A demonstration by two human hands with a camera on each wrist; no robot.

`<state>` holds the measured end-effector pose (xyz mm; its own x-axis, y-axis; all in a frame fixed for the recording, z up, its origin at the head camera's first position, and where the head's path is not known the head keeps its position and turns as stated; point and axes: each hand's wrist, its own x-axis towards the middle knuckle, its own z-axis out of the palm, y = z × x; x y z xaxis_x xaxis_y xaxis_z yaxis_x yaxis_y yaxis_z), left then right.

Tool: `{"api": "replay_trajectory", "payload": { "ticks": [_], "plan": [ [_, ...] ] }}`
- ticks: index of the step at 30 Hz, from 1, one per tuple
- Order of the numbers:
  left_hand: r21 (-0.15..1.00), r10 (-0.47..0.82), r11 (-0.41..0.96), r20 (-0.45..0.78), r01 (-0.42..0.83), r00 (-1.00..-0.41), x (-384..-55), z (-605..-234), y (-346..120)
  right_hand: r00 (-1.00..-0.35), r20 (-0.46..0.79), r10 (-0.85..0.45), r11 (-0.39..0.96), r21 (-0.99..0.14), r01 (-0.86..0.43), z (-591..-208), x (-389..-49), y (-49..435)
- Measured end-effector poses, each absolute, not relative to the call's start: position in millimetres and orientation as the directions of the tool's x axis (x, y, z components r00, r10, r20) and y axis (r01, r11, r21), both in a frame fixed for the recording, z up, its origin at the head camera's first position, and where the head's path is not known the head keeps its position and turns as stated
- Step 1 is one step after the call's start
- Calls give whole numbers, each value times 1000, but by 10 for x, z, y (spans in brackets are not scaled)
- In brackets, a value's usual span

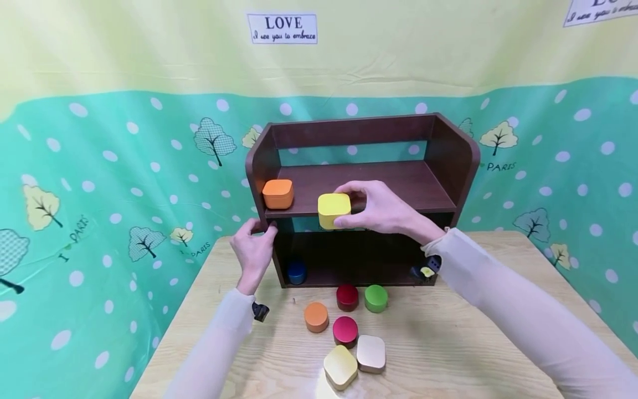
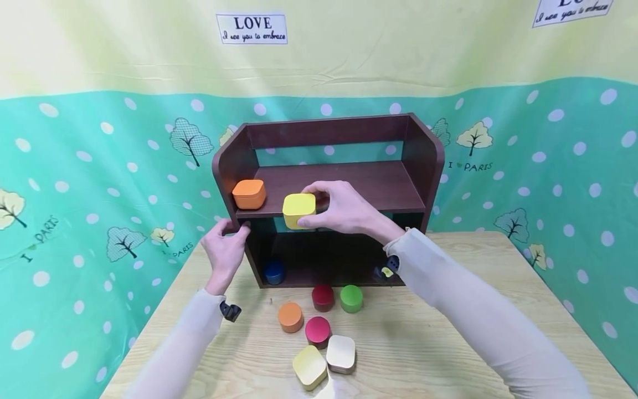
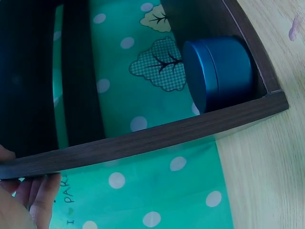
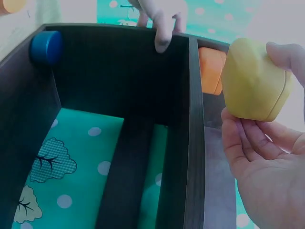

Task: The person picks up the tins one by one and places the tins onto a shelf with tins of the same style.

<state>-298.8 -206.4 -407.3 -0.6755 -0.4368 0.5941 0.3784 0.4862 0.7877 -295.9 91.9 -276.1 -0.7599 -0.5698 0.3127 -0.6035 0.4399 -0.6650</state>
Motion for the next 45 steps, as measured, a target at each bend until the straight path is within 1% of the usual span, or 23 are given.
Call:
{"api": "replay_trajectory", "payload": {
  "ticks": [9, 15, 19, 24, 35, 45],
  "plan": [
    [780, -421, 477, 608, 405, -673, -3005, -4093, -2064, -783, 287, -552, 482, -656, -581, -2695, -3215, 804],
    [767, -419, 487, 625, 418, -659, -3008, -4096, -2082, -796, 255, -549, 494, -669, -555, -2703, -3366, 710],
    [771, -416, 483, 620, 416, -665, -3006, -4099, -2077, -797, 246, -551, 501, -667, -552, -2716, -3432, 667],
    [773, -419, 487, 615, 406, -668, -2994, -4093, -2076, -793, 236, -562, 502, -665, -554, -2726, -3482, 618],
    [748, -413, 512, 646, 423, -642, -3015, -4118, -2086, -796, 219, -565, 500, -676, -541, -2719, -3546, 553],
    [745, -412, 518, 648, 421, -640, -3030, -4124, -2090, -794, 209, -570, 489, -691, -533, -2737, -3573, 554]
  ]
}}
